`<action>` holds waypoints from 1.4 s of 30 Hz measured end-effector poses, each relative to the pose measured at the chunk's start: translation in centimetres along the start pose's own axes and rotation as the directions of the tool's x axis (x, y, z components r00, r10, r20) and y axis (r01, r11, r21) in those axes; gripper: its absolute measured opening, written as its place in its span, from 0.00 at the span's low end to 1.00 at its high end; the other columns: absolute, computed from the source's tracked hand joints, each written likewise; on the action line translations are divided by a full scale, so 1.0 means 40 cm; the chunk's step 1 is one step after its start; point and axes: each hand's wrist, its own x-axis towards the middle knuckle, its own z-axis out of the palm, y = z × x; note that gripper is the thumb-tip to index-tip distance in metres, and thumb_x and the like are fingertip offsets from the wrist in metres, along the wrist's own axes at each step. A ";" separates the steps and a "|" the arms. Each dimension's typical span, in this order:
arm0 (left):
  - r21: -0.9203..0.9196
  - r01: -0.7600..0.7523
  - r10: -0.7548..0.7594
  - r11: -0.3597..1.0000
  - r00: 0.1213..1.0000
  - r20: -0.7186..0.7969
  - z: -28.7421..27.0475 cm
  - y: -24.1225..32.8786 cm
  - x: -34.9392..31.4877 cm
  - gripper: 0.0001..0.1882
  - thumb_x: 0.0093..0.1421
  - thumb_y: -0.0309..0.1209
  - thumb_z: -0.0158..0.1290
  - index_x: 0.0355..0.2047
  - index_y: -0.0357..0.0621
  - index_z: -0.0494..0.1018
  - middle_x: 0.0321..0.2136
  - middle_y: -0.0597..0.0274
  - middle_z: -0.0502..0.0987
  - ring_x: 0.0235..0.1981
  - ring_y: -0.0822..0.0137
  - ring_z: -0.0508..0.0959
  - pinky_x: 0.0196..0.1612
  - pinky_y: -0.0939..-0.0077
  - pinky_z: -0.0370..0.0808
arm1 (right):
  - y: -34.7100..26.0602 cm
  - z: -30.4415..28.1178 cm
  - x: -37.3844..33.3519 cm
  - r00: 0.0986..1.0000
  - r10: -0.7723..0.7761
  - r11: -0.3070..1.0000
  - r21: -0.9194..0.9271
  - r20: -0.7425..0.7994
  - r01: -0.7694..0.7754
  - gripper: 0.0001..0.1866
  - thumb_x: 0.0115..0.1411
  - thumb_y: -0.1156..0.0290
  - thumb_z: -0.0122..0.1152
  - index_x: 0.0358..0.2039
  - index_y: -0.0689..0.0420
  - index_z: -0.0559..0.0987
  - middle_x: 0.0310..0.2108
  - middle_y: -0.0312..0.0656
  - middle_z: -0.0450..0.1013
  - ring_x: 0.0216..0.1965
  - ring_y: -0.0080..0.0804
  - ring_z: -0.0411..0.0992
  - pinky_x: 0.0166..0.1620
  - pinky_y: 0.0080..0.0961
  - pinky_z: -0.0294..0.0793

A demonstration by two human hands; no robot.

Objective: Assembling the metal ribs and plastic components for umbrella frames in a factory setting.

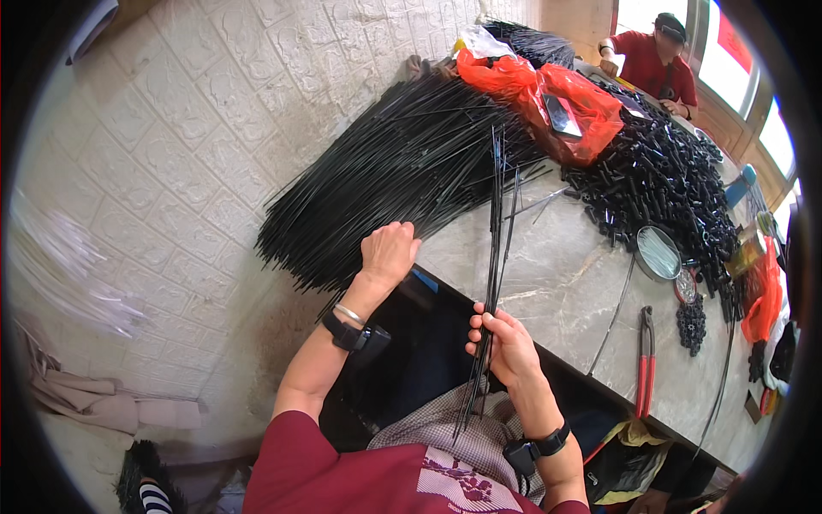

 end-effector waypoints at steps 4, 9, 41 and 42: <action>-0.008 -0.114 0.110 0.993 0.970 -0.219 -0.002 0.028 0.002 0.09 0.55 0.35 0.61 0.30 0.44 0.75 0.29 0.58 0.76 0.33 0.53 0.80 0.32 0.59 0.78 | -0.007 -0.008 -0.003 1.000 -0.001 1.000 0.005 0.004 0.001 0.09 0.67 0.75 0.48 0.46 0.59 0.72 0.33 0.36 0.72 0.30 0.24 0.73 0.35 0.28 0.80; 0.164 -0.175 0.199 0.971 0.970 -0.140 0.040 0.001 0.027 0.07 0.55 0.33 0.60 0.28 0.44 0.74 0.28 0.58 0.76 0.32 0.55 0.80 0.31 0.62 0.78 | -0.007 -0.007 -0.001 1.000 0.005 1.000 0.012 -0.006 -0.005 0.11 0.65 0.76 0.48 0.48 0.60 0.71 0.32 0.37 0.73 0.29 0.25 0.72 0.34 0.28 0.79; -0.817 0.341 0.208 0.465 0.855 0.475 -0.040 0.051 0.032 0.18 0.64 0.31 0.52 0.51 0.35 0.73 0.36 0.52 0.81 0.38 0.66 0.81 0.35 0.74 0.80 | 0.088 0.092 0.153 0.998 -0.062 0.996 0.060 0.030 0.060 0.11 0.69 0.73 0.46 0.50 0.58 0.67 0.43 0.43 0.72 0.44 0.34 0.74 0.41 0.37 0.80; -0.820 0.333 0.215 0.466 0.856 0.470 -0.041 0.050 0.036 0.18 0.64 0.31 0.52 0.51 0.35 0.73 0.36 0.52 0.81 0.38 0.66 0.81 0.35 0.74 0.80 | 0.083 0.095 0.155 0.995 -0.079 0.994 0.086 0.055 0.074 0.12 0.69 0.72 0.46 0.51 0.57 0.66 0.42 0.42 0.72 0.42 0.34 0.75 0.40 0.38 0.80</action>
